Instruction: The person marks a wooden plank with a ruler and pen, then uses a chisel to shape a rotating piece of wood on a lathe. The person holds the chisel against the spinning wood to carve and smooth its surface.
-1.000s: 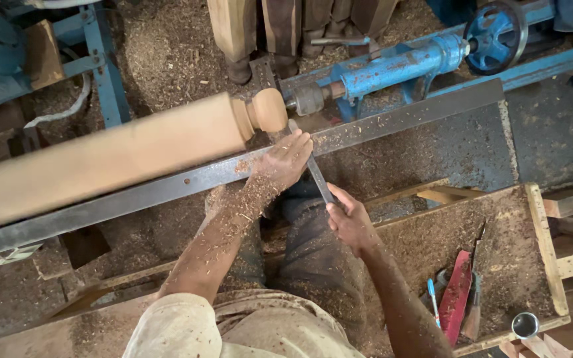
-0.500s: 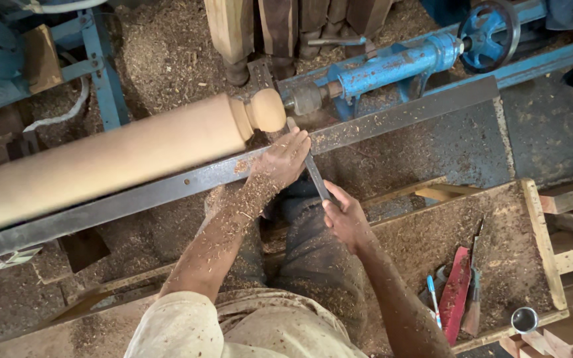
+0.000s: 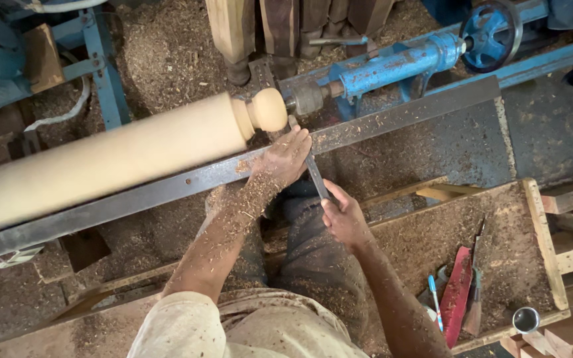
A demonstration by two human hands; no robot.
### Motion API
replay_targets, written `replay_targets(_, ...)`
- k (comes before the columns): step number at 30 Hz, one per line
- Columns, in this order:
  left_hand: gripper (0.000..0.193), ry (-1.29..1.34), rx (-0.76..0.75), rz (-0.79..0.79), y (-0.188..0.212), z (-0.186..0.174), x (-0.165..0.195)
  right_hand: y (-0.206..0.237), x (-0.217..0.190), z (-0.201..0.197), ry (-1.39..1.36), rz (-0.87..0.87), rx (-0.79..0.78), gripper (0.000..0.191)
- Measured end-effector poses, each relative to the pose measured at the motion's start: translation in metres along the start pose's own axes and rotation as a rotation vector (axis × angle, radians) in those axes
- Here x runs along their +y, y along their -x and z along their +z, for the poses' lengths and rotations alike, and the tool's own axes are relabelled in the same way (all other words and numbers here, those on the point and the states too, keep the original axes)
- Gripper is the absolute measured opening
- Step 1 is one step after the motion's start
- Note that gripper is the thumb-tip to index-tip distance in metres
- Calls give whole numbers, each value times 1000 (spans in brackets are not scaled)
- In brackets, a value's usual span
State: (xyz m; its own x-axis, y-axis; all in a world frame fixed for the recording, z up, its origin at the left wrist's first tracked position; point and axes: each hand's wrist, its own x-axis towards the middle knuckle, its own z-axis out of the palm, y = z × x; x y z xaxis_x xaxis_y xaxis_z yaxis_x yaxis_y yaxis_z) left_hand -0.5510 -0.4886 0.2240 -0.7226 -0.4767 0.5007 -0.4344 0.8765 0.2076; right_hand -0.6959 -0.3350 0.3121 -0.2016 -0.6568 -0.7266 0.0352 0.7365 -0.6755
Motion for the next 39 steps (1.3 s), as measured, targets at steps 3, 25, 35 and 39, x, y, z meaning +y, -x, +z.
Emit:
replay_targets(3, 49, 10, -8, 3, 1, 2, -1, 0, 0, 0, -23, -20, -15, 55)
replay_targets(25, 46, -85, 90, 87, 7, 6, 4, -3, 35, 2, -34, -155, 17, 55)
replay_targets(35, 43, -119, 114, 36, 5, 16, 0, -11, 40, 18, -278, -111, -65, 54)
replay_targets(39, 41, -72, 123, 2, 4, 13, 3, -6, 36, 22, -264, -100, -30, 54)
